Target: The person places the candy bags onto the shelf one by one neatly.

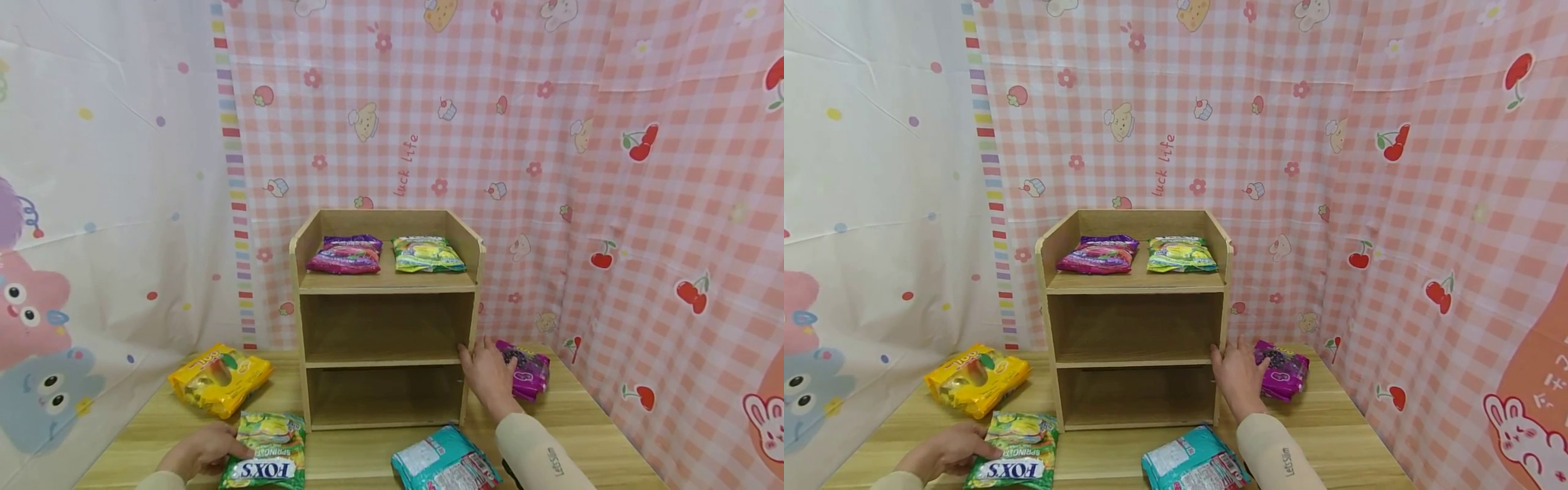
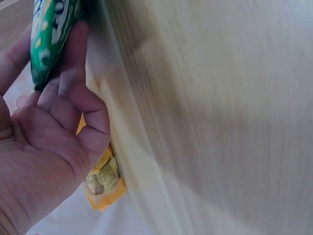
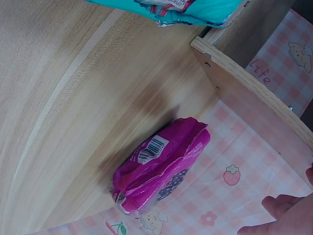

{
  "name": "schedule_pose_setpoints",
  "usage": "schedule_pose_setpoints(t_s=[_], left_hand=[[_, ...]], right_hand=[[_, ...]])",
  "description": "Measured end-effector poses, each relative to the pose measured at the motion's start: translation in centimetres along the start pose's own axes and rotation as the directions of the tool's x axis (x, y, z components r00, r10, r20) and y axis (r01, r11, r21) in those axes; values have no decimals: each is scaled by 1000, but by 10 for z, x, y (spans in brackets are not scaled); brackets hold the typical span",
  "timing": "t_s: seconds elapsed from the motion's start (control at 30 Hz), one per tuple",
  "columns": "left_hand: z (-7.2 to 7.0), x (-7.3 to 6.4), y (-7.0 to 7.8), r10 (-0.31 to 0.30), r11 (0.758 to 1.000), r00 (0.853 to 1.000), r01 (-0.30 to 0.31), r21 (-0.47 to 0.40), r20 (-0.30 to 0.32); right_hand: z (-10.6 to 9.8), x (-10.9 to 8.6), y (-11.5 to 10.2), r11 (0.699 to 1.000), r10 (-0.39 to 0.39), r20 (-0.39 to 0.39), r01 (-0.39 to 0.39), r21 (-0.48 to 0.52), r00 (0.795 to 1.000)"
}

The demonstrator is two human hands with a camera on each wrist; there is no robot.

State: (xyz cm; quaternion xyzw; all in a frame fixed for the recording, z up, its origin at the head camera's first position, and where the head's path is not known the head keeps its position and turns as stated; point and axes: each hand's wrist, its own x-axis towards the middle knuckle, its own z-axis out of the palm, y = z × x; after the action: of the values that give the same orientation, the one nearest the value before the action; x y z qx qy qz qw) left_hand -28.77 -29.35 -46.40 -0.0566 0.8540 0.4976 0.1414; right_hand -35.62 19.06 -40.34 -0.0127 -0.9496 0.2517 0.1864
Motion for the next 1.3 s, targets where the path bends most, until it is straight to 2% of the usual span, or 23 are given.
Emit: schedule_pose_setpoints(t_s=[0.17, 0.27, 0.4, 0.53, 0.7, 0.97, 1.1, 1.3], left_hand=[[0, 4, -2, -5, 998, 1000, 3, -66, -17], [-2, 5, -4, 3, 993, 1000, -3, -117, -6], [-10, 6, -12, 64, 982, 995, -50, -183, 71], [-17, 6, -17, 128, 957, 985, -93, -276, 112], [-19, 7, -17, 197, 926, 978, -162, -341, 72], [-10, 6, -14, 200, 889, 977, -213, -406, -74], [-5, 5, -14, 234, 846, 967, -253, -469, -100], [-3, 3, -9, 307, 781, 948, -304, -546, -87]], right_hand=[[0, 0, 0, 1000, -2, 1, 2, 1, 1000], [-1, 0, 0, 1000, -3, 1, 3, 4, 1000], [-2, -1, -3, 1000, -4, 0, 4, 9, 1000], [-3, -2, -4, 1000, -5, -4, 5, 8, 1000], [-4, -3, -4, 1000, -5, -7, 5, 3, 1000], [-2, -3, -2, 1000, 5, -1, -5, 2, 1000], [-2, -3, -1, 1000, 3, -5, -3, -1, 1000], [-1, -2, -1, 1000, 0, -4, 0, 1, 1000]])
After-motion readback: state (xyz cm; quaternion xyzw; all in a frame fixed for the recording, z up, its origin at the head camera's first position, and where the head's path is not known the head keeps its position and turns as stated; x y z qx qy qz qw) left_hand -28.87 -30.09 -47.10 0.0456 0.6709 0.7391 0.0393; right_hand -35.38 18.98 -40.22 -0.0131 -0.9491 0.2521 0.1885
